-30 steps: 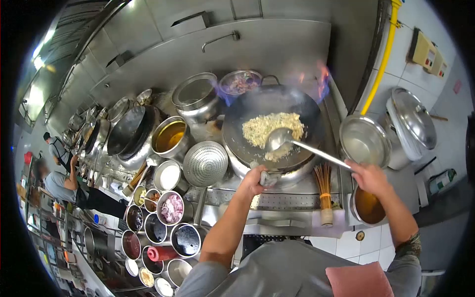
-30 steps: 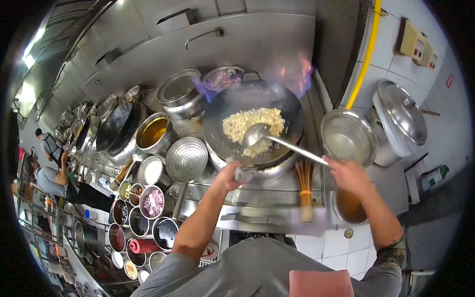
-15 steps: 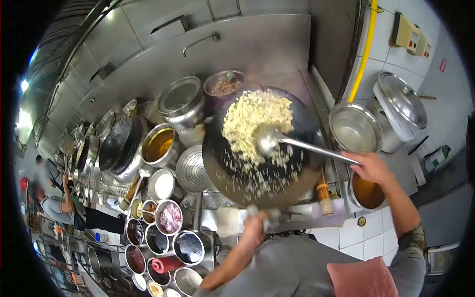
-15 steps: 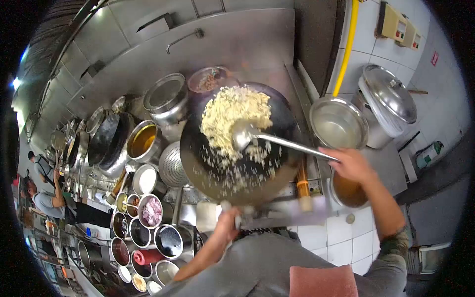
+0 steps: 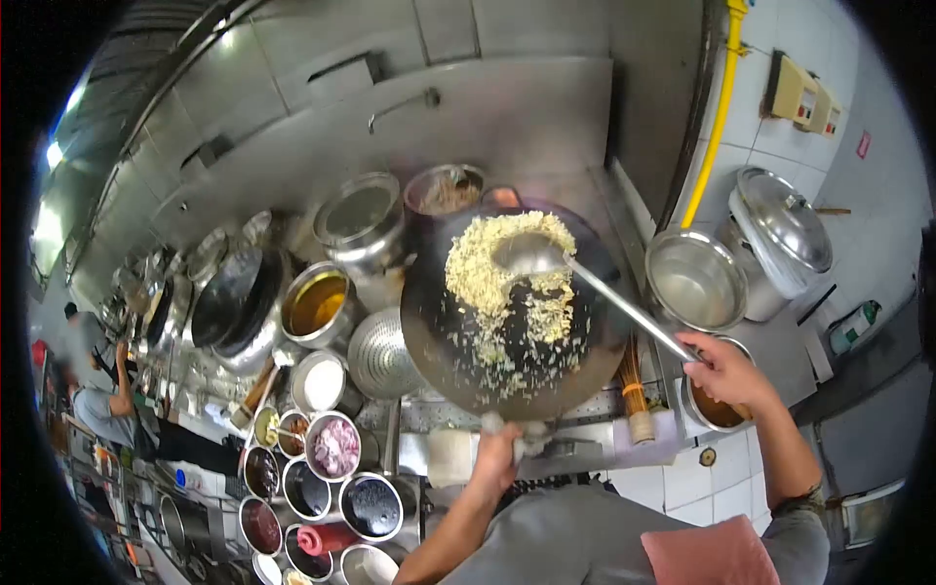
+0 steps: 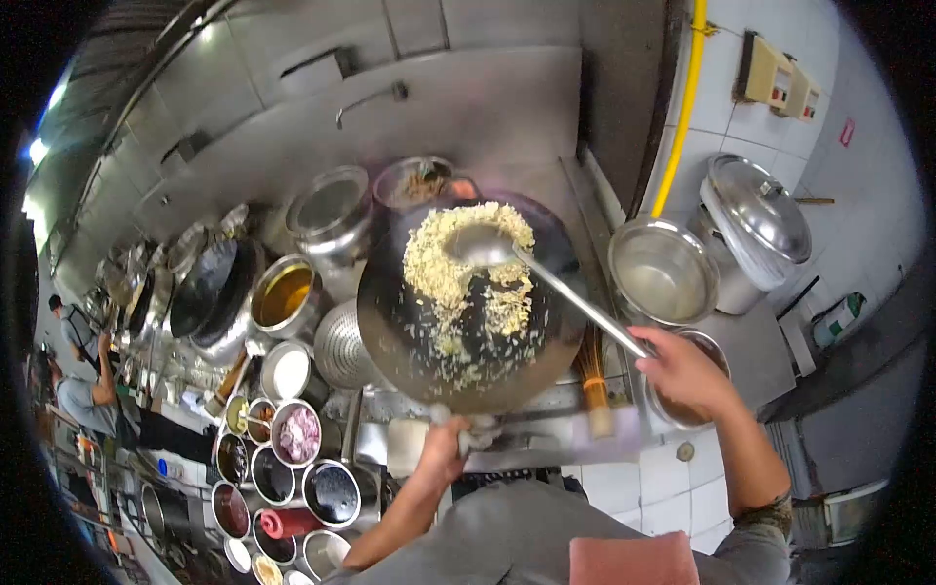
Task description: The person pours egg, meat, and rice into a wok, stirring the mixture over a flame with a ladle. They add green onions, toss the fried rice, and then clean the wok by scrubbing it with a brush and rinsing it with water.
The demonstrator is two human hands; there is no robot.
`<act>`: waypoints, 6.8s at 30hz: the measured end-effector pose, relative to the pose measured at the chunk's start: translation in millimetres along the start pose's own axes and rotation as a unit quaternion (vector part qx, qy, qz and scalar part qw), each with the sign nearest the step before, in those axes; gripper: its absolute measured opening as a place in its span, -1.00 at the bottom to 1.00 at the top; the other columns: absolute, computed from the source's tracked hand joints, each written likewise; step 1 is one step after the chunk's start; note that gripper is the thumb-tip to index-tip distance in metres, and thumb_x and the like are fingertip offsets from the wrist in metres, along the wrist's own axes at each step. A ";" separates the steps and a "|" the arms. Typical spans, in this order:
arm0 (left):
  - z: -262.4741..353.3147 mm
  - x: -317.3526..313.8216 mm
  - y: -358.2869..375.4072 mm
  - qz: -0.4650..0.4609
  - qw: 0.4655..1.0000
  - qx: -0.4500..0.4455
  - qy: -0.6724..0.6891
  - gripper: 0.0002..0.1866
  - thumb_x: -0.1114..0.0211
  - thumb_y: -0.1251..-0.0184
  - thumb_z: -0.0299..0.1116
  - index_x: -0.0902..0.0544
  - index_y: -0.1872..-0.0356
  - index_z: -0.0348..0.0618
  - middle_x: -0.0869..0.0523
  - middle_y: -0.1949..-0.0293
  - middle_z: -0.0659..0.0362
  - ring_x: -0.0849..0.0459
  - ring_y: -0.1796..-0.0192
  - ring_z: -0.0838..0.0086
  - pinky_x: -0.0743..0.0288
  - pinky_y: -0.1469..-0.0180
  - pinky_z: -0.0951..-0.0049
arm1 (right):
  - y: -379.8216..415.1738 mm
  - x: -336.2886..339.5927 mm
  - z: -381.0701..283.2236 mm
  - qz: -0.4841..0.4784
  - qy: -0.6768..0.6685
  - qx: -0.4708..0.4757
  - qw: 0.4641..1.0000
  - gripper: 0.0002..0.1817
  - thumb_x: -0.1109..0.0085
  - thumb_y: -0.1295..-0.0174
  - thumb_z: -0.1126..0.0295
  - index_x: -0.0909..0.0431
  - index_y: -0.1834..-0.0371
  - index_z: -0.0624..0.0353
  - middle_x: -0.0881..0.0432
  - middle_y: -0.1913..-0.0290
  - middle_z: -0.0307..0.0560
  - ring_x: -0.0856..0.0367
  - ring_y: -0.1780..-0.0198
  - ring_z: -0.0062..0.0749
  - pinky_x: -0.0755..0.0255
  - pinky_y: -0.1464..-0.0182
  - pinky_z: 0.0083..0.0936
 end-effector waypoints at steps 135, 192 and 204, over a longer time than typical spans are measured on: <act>-33.5 -10.2 54.1 0.046 0.990 0.038 0.127 -0.66 -0.08 -0.32 -0.49 -0.50 -0.09 -0.41 -0.68 -0.01 -0.11 -0.73 0.02 0.03 -0.67 -0.06 0.06 | 17.8 -51.0 4.4 -0.239 -0.320 -0.217 0.891 -0.71 -0.10 -0.46 0.32 -0.47 -0.15 0.17 -0.37 0.54 -0.39 -0.33 0.62 -0.70 -0.26 0.64 -0.59; -43.6 -53.7 406.7 0.386 0.767 -0.429 0.280 -0.57 -0.17 -0.31 -0.48 -0.48 -0.21 -0.26 -0.65 -0.05 0.08 -0.70 0.03 0.39 -0.68 0.07 0.31 | 57.2 -129.9 -303.1 -0.711 -0.312 -0.104 0.622 -0.42 0.16 -0.45 0.47 -0.06 -0.52 0.33 -0.27 0.54 -0.26 -0.27 0.74 -0.71 -0.39 0.84 -0.54; -239.0 -59.5 569.7 0.663 0.399 -0.510 0.376 -0.73 -0.21 -0.24 -0.53 -0.56 0.05 -0.41 -0.69 0.17 0.02 -0.73 0.17 0.26 -0.67 0.11 0.24 | 300.3 -307.6 -354.2 -0.918 -0.091 -0.225 0.312 -0.61 0.14 -0.50 0.40 -0.35 -0.33 0.30 -0.32 0.44 -0.35 -0.29 0.59 -0.79 -0.12 0.71 -0.72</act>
Point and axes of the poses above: each hand's wrist, its own y-axis away from the middle knuckle, its own x-axis out of the back of the hand, z = x × y, the point moved 3 cm from there along -y, towards the middle knuckle
